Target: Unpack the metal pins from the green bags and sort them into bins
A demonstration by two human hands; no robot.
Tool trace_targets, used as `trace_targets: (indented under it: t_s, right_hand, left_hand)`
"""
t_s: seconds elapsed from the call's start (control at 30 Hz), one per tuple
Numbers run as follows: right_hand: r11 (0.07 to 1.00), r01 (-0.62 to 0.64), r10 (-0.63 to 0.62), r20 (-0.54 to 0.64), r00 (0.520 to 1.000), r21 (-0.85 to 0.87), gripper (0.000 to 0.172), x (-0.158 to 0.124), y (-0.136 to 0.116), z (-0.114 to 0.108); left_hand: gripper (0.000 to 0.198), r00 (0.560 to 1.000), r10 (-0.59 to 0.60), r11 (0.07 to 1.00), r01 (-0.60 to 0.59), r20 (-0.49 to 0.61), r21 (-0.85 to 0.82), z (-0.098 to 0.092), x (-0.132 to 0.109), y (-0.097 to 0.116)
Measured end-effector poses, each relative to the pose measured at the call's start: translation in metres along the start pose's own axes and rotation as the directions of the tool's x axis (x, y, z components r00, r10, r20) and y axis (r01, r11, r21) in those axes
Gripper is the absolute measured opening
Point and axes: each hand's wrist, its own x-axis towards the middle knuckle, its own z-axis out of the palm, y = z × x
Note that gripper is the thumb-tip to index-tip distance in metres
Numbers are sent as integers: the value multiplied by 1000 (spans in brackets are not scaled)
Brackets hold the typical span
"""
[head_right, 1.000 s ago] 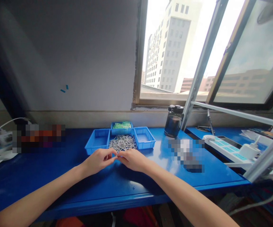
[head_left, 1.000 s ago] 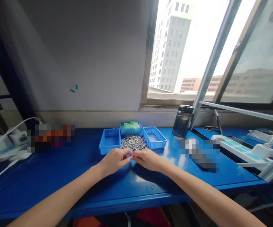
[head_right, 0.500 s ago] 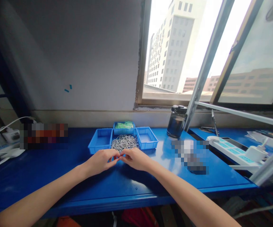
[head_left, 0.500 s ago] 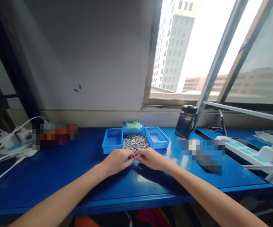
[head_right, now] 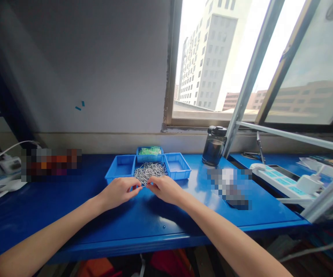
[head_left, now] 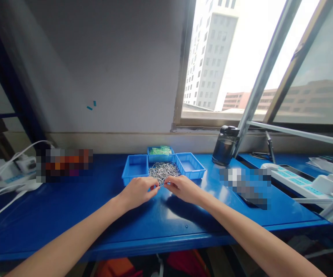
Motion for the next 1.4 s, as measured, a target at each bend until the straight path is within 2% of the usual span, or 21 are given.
trace_targets:
  t_s: [0.33, 0.53, 0.7, 0.83, 1.0, 1.23, 1.4]
  right_hand:
    - [1000, 11, -11, -1, 1000, 1, 15, 1, 0, 3]
    - [997, 57, -61, 67, 996, 58, 17, 2, -1, 8]
    - [989, 47, -56, 62, 996, 142, 21, 1, 0, 8]
    - [990, 66, -74, 64, 995, 126, 24, 2, 1, 8]
    - [996, 24, -28, 40, 999, 89, 22, 2, 2, 7]
    - [989, 30, -38, 58, 998, 146, 24, 0, 2, 7]
    - [990, 45, -51, 45, 998, 137, 23, 0, 6, 7]
  left_hand:
    - [17, 998, -53, 997, 51, -36, -54, 2, 0, 1]
    - [16, 999, 48, 990, -50, -15, -133, 2, 0, 2]
    - [12, 998, 55, 981, -59, -28, -187, 3, 0, 2]
    - [13, 994, 110, 980, -112, -18, -166, 3, -1, 3]
    - [13, 999, 31, 994, -36, -42, -106, 4, -2, 1]
    - [18, 990, 143, 986, -144, -16, -80, 8, 0, -4]
    - [17, 998, 46, 997, -48, -31, -62, 3, -1, -1]
